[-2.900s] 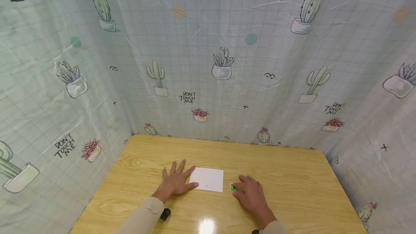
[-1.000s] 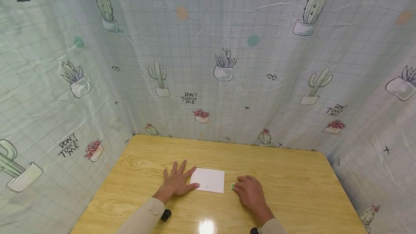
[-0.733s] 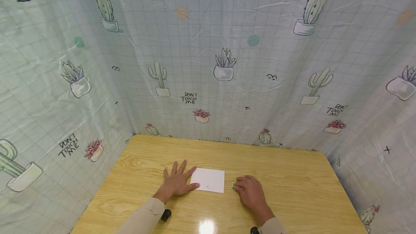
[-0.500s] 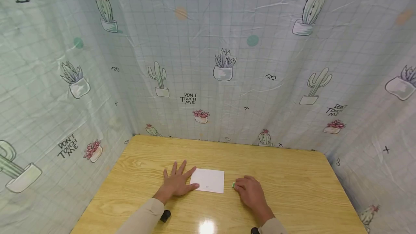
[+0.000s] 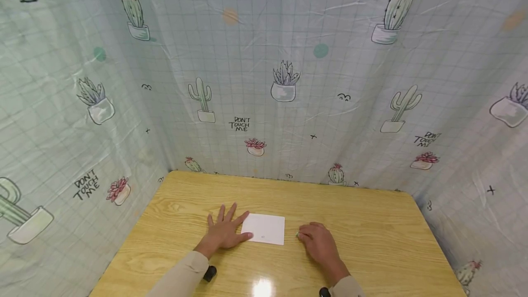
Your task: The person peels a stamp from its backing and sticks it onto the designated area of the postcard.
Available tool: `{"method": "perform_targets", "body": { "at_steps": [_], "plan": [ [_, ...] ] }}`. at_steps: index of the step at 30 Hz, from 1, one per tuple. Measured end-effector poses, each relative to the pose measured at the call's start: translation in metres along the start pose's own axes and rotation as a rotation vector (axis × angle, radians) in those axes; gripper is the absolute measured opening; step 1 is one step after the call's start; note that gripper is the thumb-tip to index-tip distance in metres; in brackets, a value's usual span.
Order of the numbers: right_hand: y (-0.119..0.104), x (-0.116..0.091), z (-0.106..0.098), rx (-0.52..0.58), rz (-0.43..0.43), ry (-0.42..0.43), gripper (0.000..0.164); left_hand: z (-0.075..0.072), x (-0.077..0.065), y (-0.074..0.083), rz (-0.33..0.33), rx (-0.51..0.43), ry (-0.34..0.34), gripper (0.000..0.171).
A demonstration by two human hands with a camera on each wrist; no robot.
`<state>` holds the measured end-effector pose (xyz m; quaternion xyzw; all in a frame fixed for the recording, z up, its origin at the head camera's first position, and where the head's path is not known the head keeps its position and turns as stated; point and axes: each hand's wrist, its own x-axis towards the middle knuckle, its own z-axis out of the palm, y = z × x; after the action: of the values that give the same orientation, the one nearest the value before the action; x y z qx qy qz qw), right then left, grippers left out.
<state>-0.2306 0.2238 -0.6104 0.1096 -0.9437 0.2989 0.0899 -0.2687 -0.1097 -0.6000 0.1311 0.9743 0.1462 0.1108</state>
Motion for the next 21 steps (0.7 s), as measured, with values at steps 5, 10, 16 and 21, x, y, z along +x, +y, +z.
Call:
{"method": "perform_targets", "body": {
  "at_steps": [5, 10, 16, 21],
  "plan": [
    [-0.001, -0.001, -0.002, -0.006, -0.005, 0.018, 0.011, -0.001, -0.001, 0.002, 0.003, 0.005, -0.001, 0.078],
    [-0.003, -0.002, -0.004, 0.002, 0.017, 0.02, 0.01, -0.001, -0.002, 0.003, 0.0, -0.005, -0.011, 0.078],
    [-0.008, 0.0, -0.008, 0.098, 0.113, -0.022, 0.012, -0.002, -0.003, 0.004, -0.001, -0.004, -0.012, 0.077],
    [-0.011, 0.002, -0.011, 0.146, 0.086, -0.015, 0.01, -0.002, -0.001, 0.003, -0.004, -0.006, -0.014, 0.077]
  ]
}}
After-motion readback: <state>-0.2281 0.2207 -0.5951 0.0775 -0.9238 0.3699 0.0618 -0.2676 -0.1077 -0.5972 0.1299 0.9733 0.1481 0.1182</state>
